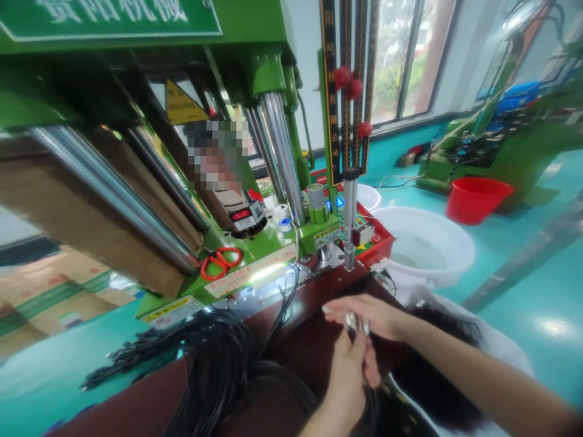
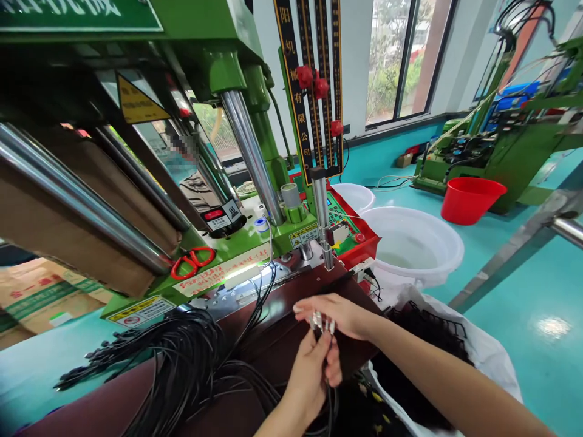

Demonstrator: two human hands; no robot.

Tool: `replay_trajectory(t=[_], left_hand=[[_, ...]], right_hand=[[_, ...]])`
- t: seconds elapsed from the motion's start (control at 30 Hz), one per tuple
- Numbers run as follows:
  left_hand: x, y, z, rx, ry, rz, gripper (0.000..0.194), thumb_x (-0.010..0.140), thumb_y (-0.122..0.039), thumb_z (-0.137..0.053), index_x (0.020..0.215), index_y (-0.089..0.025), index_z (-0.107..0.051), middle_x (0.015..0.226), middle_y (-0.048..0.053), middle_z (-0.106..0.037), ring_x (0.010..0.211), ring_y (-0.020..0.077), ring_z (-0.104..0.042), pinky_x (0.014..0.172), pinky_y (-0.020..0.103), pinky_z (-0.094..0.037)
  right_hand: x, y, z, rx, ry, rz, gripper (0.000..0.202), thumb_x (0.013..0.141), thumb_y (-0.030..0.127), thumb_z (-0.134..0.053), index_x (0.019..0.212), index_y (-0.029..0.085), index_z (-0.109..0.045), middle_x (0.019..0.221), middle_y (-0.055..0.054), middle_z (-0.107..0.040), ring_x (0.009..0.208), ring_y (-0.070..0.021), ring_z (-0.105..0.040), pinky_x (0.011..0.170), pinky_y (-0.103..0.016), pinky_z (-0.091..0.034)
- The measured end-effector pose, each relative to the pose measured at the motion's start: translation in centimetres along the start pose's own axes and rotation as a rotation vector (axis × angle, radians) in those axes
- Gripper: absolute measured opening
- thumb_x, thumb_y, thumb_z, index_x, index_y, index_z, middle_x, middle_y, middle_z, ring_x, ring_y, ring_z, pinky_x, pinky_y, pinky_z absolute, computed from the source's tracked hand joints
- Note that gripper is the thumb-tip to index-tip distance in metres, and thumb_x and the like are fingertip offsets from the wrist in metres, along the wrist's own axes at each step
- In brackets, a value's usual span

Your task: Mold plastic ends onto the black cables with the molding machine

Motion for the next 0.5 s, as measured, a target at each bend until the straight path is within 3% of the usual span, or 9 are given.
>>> replay_trajectory(t=[0.1,0.17,0.3,0.5], left_hand=[[0.4,-2.6,1.6,-0.027,-0.085,-0.100,0.050,0.055,-0.055,-0.069,0.071,-0.019,-0.038,0.042,-0.012,-0.032,0.032,0.0006,-0.022,0.033,0.015,-0.016],[0.8,-3.2,2.3,-0.015,-0.103,-0.118,0.051,0.054,-0.055,-0.069,0.070,-0.020,-0.036,0.043,-0.012,-0.033,0.033,0.0005,-0.023,0.033,0.015,-0.016],[1.5,-2.6,2.8,0.013,-0.094,-0.089,0.052,0.054,-0.060,-0.066,0.069,-0.020,-0.035,0.042,-0.012,-0.033,0.032,0.0013,-0.023,0.032,0.016,-0.017],[1.7,-2.1,2.7,0.048,-0.082,-0.073,0.050,0.058,-0.059,-0.063,0.074,-0.021,-0.035,0.043,-0.012,-0.034,0.032,0.0021,-0.023,0.030,0.016,-0.018]], right_hand=[[3.3,-1.1,2.2,-0.465,-0.238,0.003,0.040,0.092,0.020,-0.025,0.123,0.008,-0.046,0.122,-0.014,-0.053,0.112,-0.0186,-0.048,0.095,-0.033,-0.038],[5.5,-1.9,3.0,-0.653,-0.282,-0.003,0.040,0.084,0.008,-0.034,0.121,0.004,-0.047,0.128,-0.018,-0.045,0.119,-0.0235,-0.040,0.102,-0.037,-0.029],[8.8,-3.4,2.9,-0.845,-0.198,-0.011,0.046,0.070,-0.005,-0.038,0.112,0.005,-0.052,0.114,-0.020,-0.052,0.109,-0.0287,-0.045,0.095,-0.043,-0.031],[10.5,-3.1,1.6,-0.979,-0.037,-0.048,0.035,0.069,-0.003,-0.041,0.098,0.009,-0.055,0.102,-0.019,-0.054,0.102,-0.0314,-0.047,0.084,-0.043,-0.036]])
Point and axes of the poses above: each hand's wrist, its own x-axis towards the middle knuckle, its own z-axis out of the back of the hand, y = z × x, the point moved 7 cm from there along x, towards the middle knuckle
